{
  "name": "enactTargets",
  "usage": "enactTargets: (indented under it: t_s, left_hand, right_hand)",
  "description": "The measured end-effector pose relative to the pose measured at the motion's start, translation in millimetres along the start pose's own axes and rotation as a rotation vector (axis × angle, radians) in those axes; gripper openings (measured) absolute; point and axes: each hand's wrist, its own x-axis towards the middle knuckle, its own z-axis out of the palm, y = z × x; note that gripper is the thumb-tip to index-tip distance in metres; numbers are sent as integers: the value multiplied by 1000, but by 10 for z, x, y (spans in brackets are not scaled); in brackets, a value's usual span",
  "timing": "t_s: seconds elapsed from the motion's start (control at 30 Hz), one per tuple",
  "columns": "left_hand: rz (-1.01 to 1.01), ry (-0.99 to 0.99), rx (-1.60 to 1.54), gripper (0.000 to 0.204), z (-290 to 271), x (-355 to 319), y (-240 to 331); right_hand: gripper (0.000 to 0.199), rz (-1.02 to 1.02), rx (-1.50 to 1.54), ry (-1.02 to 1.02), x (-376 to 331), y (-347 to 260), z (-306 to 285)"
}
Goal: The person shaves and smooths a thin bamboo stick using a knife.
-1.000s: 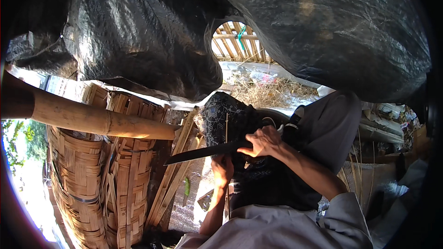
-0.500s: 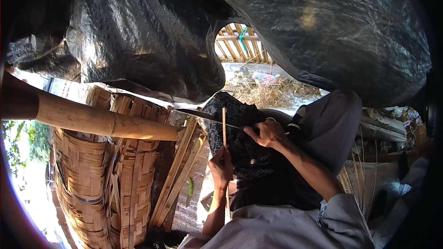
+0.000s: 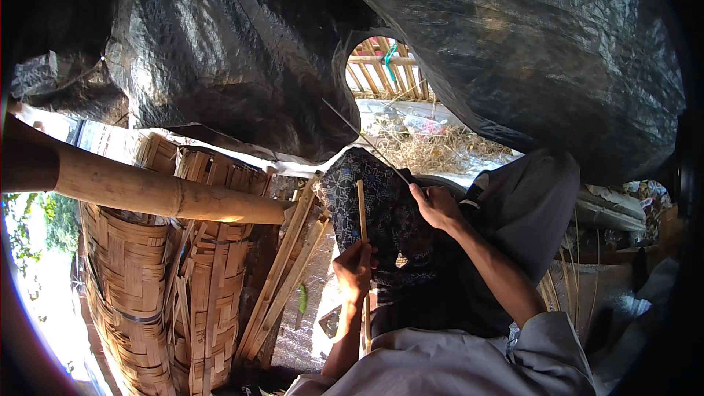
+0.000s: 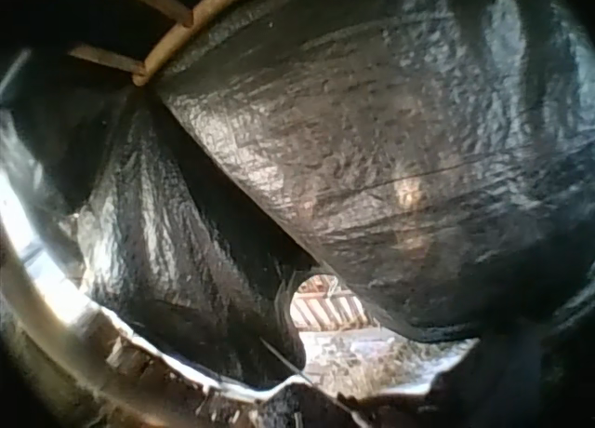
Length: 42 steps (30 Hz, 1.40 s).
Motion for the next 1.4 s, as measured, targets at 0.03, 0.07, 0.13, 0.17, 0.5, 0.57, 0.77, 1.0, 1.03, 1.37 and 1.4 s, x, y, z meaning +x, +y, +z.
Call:
enactTargets:
  t_s: [0.03, 0.07, 0.13, 0.17, 0.5, 0.57, 0.77, 1.0, 1.03, 1.37, 1.4]
  left_hand:
    - [-7, 2, -23, 23, 18, 21, -52]
    - [-15, 7, -43, 23, 24, 35, -87]
    - [-12, 13, 25, 23, 26, 46, -108]
    - [-8, 17, 94, 22, 29, 50, -111]
    - [585, 245, 655, 17, 93, -60, -157]
    - [642, 259, 658, 17, 77, -23, -241]
    - [614, 297, 571, 12, 102, 74, -350]
    - [18, 87, 176, 21, -77, 39, -139]
    - [16, 49, 181, 21, -120, 76, -222]
    - [118, 50, 149, 14, -2, 47, -302]
    - [176, 147, 238, 13, 23, 26, -332]
  right_hand:
    - [65, -60, 36, -7, -4, 46, 19]
    - [65, -60, 36, -8, -33, 34, 30]
    - [60, -217, 24, 18, -126, -33, 32]
    - [55, -274, 71, 22, -200, -102, -3]
    - [52, -584, -417, -12, -363, -62, 247]
    - [54, -533, -508, -89, -362, -65, 233]
    - [57, -416, -519, -17, -231, 88, 309]
    - [57, -593, -494, -5, -282, -13, 235]
    - [57, -617, -468, 11, -283, 10, 263]
    - [60, -635, -430, -63, -401, -60, 257]
    - [60, -634, -430, -62, -403, -51, 275]
